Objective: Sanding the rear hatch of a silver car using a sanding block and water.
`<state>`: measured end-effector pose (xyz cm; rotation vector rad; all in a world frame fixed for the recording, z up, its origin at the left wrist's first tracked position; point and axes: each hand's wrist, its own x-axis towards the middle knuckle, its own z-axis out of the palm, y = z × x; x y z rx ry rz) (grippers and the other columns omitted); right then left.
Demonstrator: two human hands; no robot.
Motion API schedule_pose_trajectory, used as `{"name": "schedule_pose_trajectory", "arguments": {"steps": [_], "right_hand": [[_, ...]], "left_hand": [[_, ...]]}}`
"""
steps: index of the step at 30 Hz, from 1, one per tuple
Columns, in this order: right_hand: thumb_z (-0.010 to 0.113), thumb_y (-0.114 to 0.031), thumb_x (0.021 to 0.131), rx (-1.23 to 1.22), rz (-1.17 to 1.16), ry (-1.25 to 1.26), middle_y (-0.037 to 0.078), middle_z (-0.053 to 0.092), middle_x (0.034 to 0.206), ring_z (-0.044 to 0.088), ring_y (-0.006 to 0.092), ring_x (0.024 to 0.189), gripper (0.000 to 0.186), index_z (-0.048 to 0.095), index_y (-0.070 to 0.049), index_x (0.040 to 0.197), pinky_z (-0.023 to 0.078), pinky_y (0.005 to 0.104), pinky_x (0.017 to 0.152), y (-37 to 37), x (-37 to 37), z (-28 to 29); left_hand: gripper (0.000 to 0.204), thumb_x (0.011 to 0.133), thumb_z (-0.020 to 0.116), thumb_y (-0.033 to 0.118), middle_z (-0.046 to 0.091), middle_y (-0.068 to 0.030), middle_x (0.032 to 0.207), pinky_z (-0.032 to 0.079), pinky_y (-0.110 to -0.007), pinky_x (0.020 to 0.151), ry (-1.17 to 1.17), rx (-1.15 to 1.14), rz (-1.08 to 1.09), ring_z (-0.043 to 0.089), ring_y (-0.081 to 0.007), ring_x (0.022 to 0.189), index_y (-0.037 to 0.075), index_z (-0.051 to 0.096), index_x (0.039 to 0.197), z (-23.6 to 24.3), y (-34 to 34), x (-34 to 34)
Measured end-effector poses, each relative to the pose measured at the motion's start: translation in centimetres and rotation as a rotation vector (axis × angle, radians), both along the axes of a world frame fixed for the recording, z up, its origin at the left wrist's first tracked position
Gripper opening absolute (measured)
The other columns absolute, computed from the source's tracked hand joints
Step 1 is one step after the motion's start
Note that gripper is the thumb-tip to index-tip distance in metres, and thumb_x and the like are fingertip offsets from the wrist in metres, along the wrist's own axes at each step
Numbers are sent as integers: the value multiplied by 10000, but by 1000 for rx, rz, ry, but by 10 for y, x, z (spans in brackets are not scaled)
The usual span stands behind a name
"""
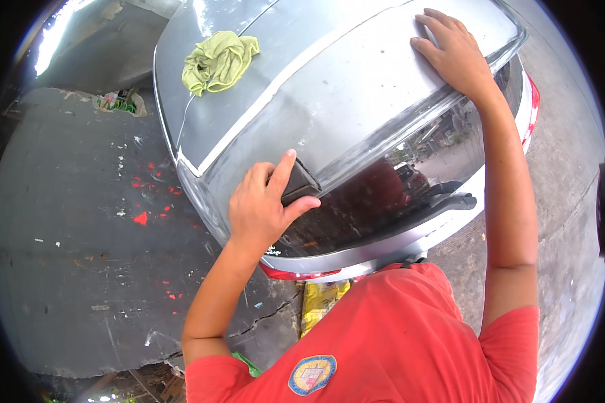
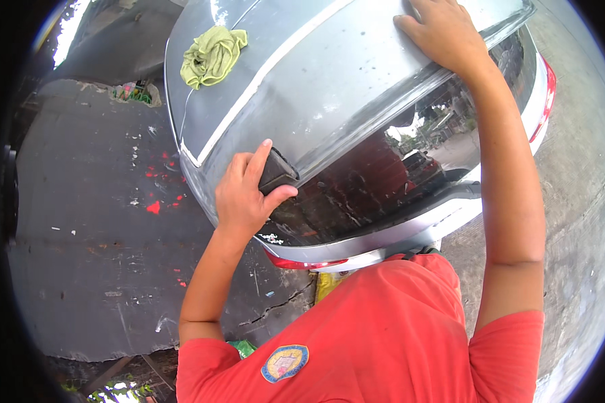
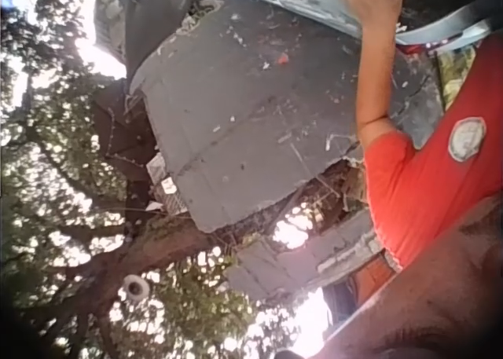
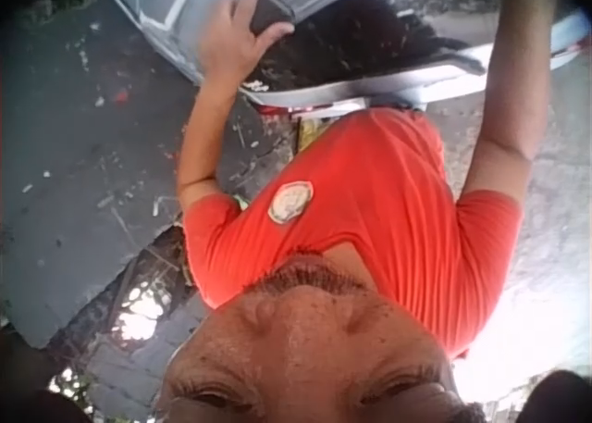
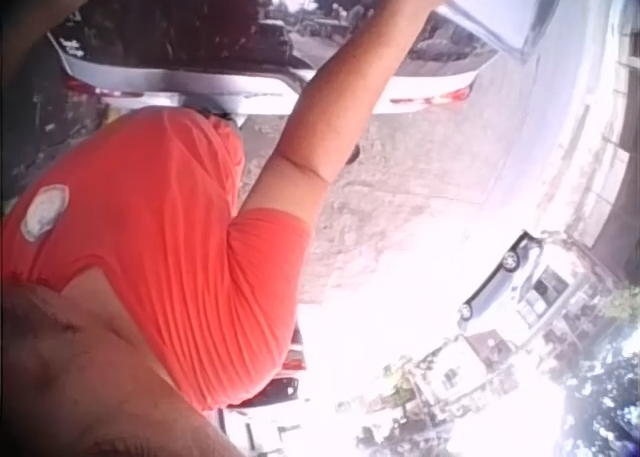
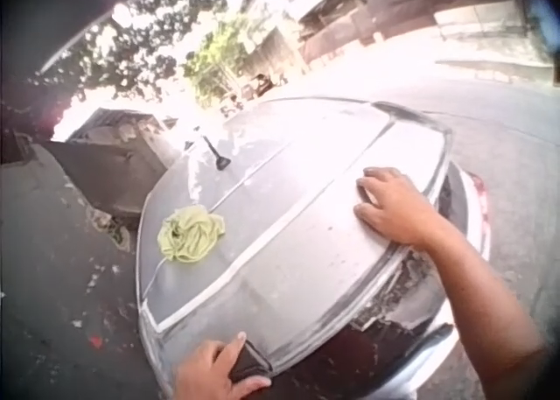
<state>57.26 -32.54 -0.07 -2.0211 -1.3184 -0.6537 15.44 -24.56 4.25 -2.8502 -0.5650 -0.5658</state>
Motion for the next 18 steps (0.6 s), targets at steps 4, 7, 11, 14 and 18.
{"name": "schedule_pose_trajectory", "arguments": {"steps": [4,7,11,14,18], "right_hand": [[594,-379,974,6,-10,-9,144,564,1500,478,335,1419,512,631,-82,1389,352,446,1193,-1,3,-3],[589,-375,978,-6,-22,-23,142,564,1500,478,334,1418,508,629,-80,1390,352,445,1192,1,1,-2],[580,-372,984,-27,-50,-50,146,561,1501,479,333,1417,509,619,-80,1399,351,441,1196,1,-2,-1],[574,-369,987,-42,-35,-59,154,554,1505,477,339,1419,509,612,-80,1405,350,441,1197,-2,6,-5],[568,-380,991,-43,-41,-55,160,548,1510,473,348,1422,515,607,-83,1409,348,445,1199,-5,-15,11]], "left_hand": [[757,791,825,531,577,-52,922,515,-371,597,-18,26,2,615,-238,773,129,616,1397,1,0,0],[741,785,833,523,580,-45,921,517,-365,600,-26,18,9,617,-233,773,127,627,1378,-1,2,-2],[750,763,850,519,583,-42,910,517,-368,598,-76,29,-46,620,-234,771,127,637,1366,1,-2,24],[738,755,853,514,582,-43,894,520,-365,607,-94,-3,-54,623,-238,771,126,650,1349,0,-3,26],[729,757,879,454,623,-74,928,511,-375,640,-39,-34,-18,636,-278,772,110,646,1356,2,6,1]]}}
